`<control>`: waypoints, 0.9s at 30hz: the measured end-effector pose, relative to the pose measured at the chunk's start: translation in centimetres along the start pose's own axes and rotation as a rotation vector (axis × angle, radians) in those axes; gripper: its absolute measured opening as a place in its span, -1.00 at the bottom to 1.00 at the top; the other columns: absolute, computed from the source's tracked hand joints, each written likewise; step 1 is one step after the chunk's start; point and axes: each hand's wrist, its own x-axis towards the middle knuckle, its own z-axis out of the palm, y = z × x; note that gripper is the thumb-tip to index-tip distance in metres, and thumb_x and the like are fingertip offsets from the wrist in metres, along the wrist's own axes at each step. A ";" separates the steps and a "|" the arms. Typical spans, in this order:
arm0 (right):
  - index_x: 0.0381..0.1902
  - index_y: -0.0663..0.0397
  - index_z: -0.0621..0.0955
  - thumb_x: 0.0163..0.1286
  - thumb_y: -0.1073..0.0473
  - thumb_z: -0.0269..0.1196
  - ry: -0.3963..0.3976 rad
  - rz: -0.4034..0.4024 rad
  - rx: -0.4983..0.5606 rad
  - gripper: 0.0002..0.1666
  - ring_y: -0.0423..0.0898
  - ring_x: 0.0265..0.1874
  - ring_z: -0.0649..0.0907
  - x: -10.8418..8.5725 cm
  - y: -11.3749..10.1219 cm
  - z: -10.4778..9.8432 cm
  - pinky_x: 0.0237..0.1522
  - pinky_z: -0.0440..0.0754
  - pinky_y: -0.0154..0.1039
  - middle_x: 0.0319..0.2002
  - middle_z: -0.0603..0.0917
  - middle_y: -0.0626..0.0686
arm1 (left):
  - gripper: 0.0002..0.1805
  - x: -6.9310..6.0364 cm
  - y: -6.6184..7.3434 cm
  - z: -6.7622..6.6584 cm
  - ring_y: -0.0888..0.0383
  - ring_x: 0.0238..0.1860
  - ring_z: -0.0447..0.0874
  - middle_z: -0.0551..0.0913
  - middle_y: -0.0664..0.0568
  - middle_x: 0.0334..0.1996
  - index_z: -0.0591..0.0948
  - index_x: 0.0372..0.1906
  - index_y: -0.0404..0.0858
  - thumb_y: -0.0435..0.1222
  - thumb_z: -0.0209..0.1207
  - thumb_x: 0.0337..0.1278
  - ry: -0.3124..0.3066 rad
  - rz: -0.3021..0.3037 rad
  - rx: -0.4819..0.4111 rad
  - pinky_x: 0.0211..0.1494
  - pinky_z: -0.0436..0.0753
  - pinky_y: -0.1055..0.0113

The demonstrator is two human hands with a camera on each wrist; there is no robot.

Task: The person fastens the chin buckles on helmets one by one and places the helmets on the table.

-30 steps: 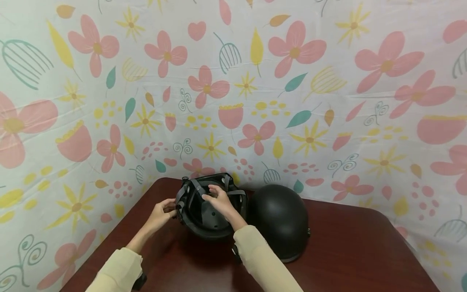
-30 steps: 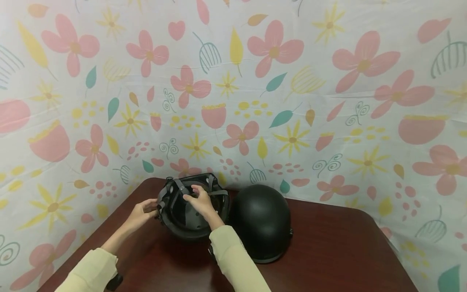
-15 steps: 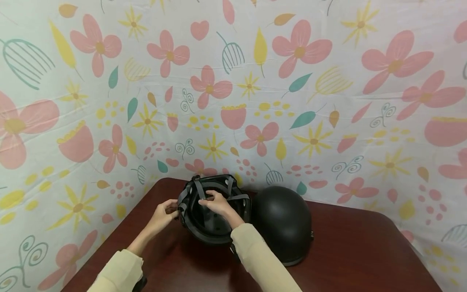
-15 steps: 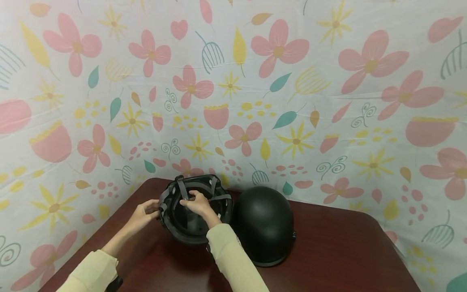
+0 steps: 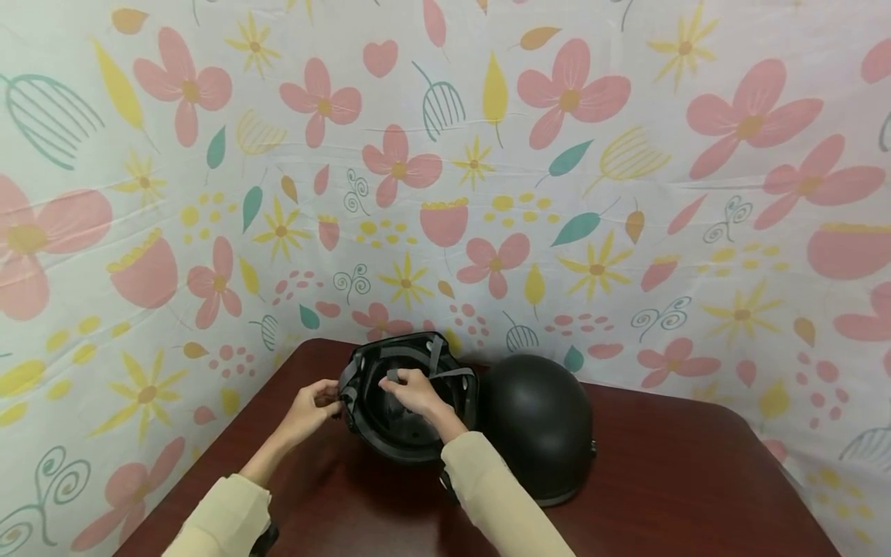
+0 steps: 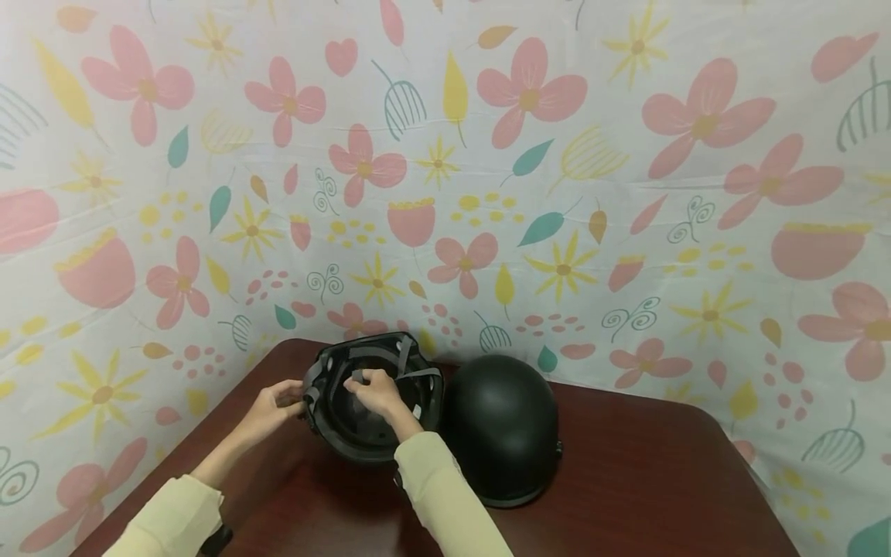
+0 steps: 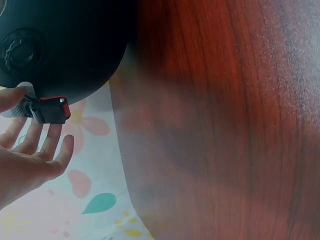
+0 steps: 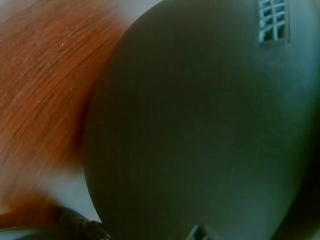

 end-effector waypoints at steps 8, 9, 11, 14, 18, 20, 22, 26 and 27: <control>0.13 0.26 0.58 0.49 0.24 0.10 0.040 -0.084 0.134 -0.66 0.11 -0.02 0.69 -0.7 -0.2 -0.4 0.03 0.63 -0.09 -0.07 0.71 0.23 | -0.63 0.0 1.0 -0.8 0.21 -0.29 0.64 0.63 -0.30 -0.15 0.54 0.07 -0.47 -0.39 0.24 0.19 -0.005 0.013 -0.023 -0.20 0.67 0.27; 0.17 0.28 0.54 0.48 0.24 0.10 0.039 -0.091 0.152 -0.63 0.08 -0.07 0.70 -0.8 -0.2 -0.4 0.01 0.64 -0.11 -0.12 0.72 0.22 | -0.62 0.0 1.3 -0.9 0.20 -0.30 0.63 0.63 -0.30 -0.15 0.54 0.08 -0.48 -0.38 0.24 0.19 -0.008 0.012 -0.025 -0.20 0.67 0.25; 0.27 0.30 0.45 0.49 0.24 0.09 0.041 -0.099 0.173 -0.55 0.02 -0.21 0.71 -1.1 -0.3 -0.5 -0.05 0.64 -0.17 -0.28 0.72 0.16 | -0.62 0.0 1.8 -1.1 0.23 -0.31 0.64 0.63 -0.29 -0.16 0.53 0.08 -0.48 -0.37 0.24 0.20 -0.016 0.009 -0.026 -0.21 0.66 0.25; 0.35 0.30 0.37 0.52 0.15 0.07 0.065 -0.107 0.170 -0.47 -0.12 -0.42 0.64 -1.5 -0.3 -0.5 -0.19 0.62 -0.24 -0.52 0.62 -0.01 | -0.62 -0.1 2.3 -1.3 0.30 -0.31 0.65 0.64 -0.23 -0.18 0.53 0.09 -0.48 -0.37 0.22 0.22 -0.031 0.006 -0.019 -0.21 0.65 0.28; 0.24 0.32 0.49 0.54 0.06 0.04 0.105 -0.122 0.159 -0.50 -0.21 -0.52 0.59 -1.8 -0.4 -0.5 -0.27 0.64 -0.24 -0.62 0.59 -0.03 | -0.63 -0.2 2.9 -1.5 0.32 -0.33 0.65 0.64 -0.21 -0.18 0.53 0.10 -0.46 -0.37 0.20 0.24 -0.052 0.020 0.003 -0.26 0.63 0.32; 0.16 0.34 0.55 0.55 0.09 0.04 0.103 -0.127 0.185 -0.55 -0.14 -0.46 0.69 -2.0 -0.4 -0.5 -0.18 0.71 -0.20 -0.50 0.71 0.11 | -0.63 -0.2 3.4 -1.5 0.30 -0.36 0.63 0.63 -0.26 -0.16 0.53 0.11 -0.46 -0.38 0.18 0.26 -0.057 0.039 0.014 -0.30 0.60 0.34; 0.19 0.33 0.52 0.56 0.16 0.01 0.084 -0.118 0.210 -0.58 -0.03 -0.33 0.76 -2.1 -0.4 -0.5 -0.08 0.71 -0.13 -0.25 0.76 0.20 | -0.62 -0.3 3.9 -1.6 0.30 -0.40 0.57 0.63 -0.31 -0.14 0.51 0.15 -0.47 -0.39 0.16 0.28 -0.065 0.062 0.029 -0.35 0.56 0.36; 0.43 0.24 0.23 0.56 0.29 -0.06 0.040 -0.091 0.219 -0.47 0.11 -0.09 0.74 -2.5 -0.2 -0.4 -0.28 0.64 -0.27 0.09 0.67 0.23 | -0.60 -0.2 4.7 -1.6 0.29 -0.44 0.51 0.63 -0.32 -0.13 0.50 0.19 -0.45 -0.37 0.14 0.31 -0.064 0.094 0.081 -0.38 0.50 0.40; 0.47 0.21 0.16 0.55 0.32 -0.06 0.035 -0.086 0.218 -0.42 0.11 -0.08 0.74 -2.6 -0.1 -0.4 -0.37 0.56 -0.30 0.10 0.66 0.21 | -0.59 -0.2 4.9 -1.6 0.27 -0.40 0.54 0.63 -0.30 -0.13 0.50 0.20 -0.45 -0.37 0.14 0.31 -0.062 0.102 0.094 -0.36 0.50 0.40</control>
